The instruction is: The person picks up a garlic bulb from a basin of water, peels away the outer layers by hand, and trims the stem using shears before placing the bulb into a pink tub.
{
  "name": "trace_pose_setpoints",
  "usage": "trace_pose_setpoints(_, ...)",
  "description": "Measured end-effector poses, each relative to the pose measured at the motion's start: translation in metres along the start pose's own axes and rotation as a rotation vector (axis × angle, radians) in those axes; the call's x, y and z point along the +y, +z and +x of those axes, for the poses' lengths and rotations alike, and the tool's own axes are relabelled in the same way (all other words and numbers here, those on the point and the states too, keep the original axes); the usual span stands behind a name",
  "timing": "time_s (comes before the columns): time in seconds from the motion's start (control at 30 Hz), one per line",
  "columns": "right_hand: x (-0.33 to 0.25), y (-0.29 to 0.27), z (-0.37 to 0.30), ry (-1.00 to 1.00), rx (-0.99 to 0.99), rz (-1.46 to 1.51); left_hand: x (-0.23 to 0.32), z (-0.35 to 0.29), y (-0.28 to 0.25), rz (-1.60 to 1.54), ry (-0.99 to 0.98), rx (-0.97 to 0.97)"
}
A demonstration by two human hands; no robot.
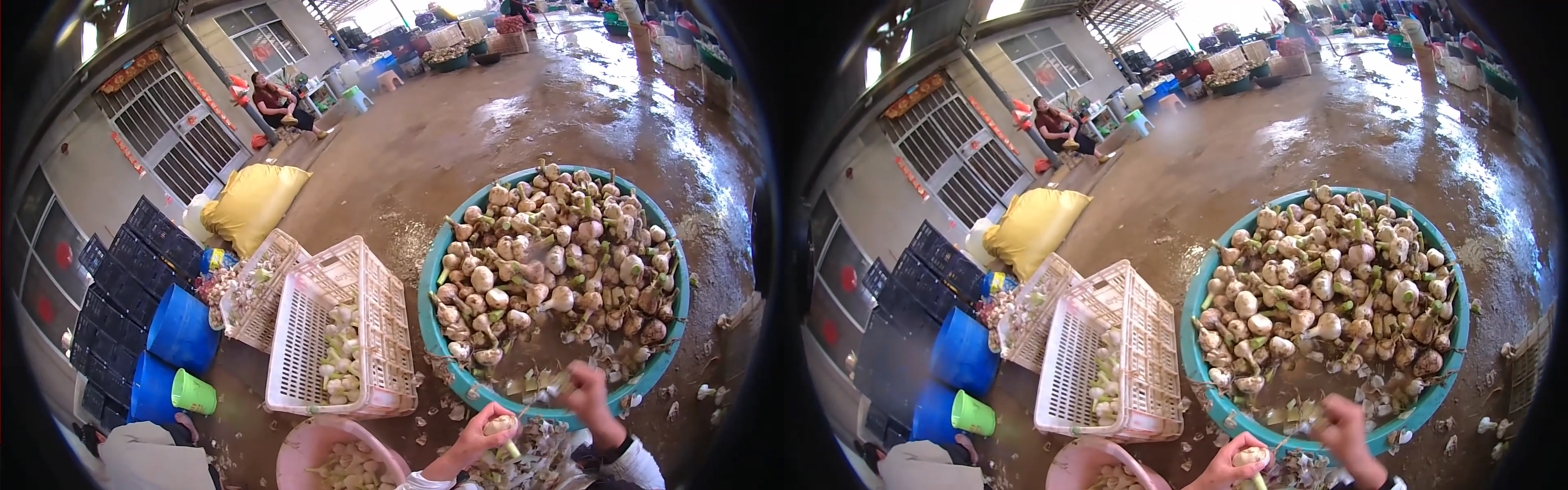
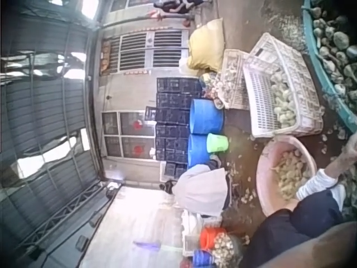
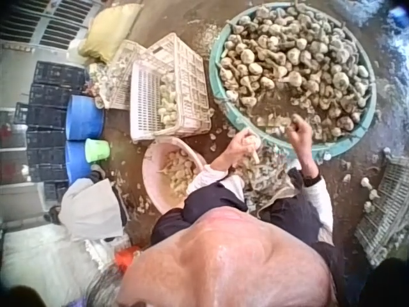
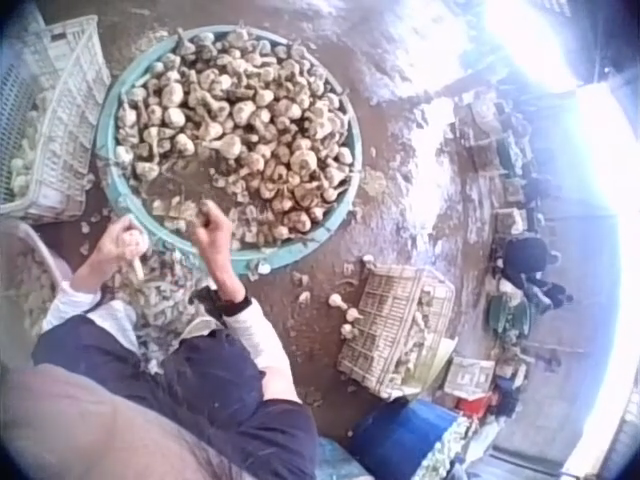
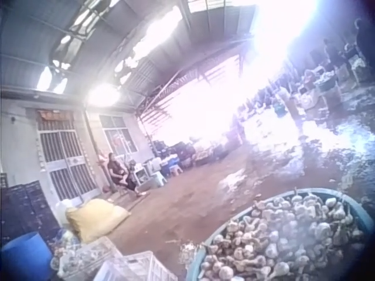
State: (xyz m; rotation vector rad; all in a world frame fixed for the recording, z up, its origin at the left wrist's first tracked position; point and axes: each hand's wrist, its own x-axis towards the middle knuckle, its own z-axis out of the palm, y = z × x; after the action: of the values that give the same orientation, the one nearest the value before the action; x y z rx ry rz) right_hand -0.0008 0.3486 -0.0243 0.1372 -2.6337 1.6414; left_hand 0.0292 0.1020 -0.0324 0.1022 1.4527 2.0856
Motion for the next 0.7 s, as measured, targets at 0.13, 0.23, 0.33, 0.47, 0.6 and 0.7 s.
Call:
trace_pose_setpoints(0.13,-0.019,0.004,-0.016,-0.103,-0.356,-0.103,-0.007,0.0,-0.006,-0.016,-0.111,0.054)
trace_pose_setpoints(0.23,-0.035,0.026,-0.025,-0.232,-0.215,-0.153,-0.022,-0.001,0.0,-0.003,-0.126,0.132)
trace_pose_setpoints(0.33,-0.037,0.028,-0.025,-0.216,-0.25,-0.147,-0.021,-0.003,0.003,0.138,-0.081,0.119)
trace_pose_setpoints(0.47,-0.034,0.031,-0.025,-0.233,-0.24,-0.117,-0.022,0.0,0.01,0.026,-0.003,0.112)
trace_pose_setpoints(0.6,-0.045,0.04,-0.025,-0.261,-0.198,-0.537,-0.005,0.002,0.014,-0.215,-0.105,0.143)
trace_pose_setpoints(0.7,-0.031,0.045,-0.004,-0.342,-0.2,-0.383,-0.005,0.005,0.001,-0.143,-0.075,0.135)
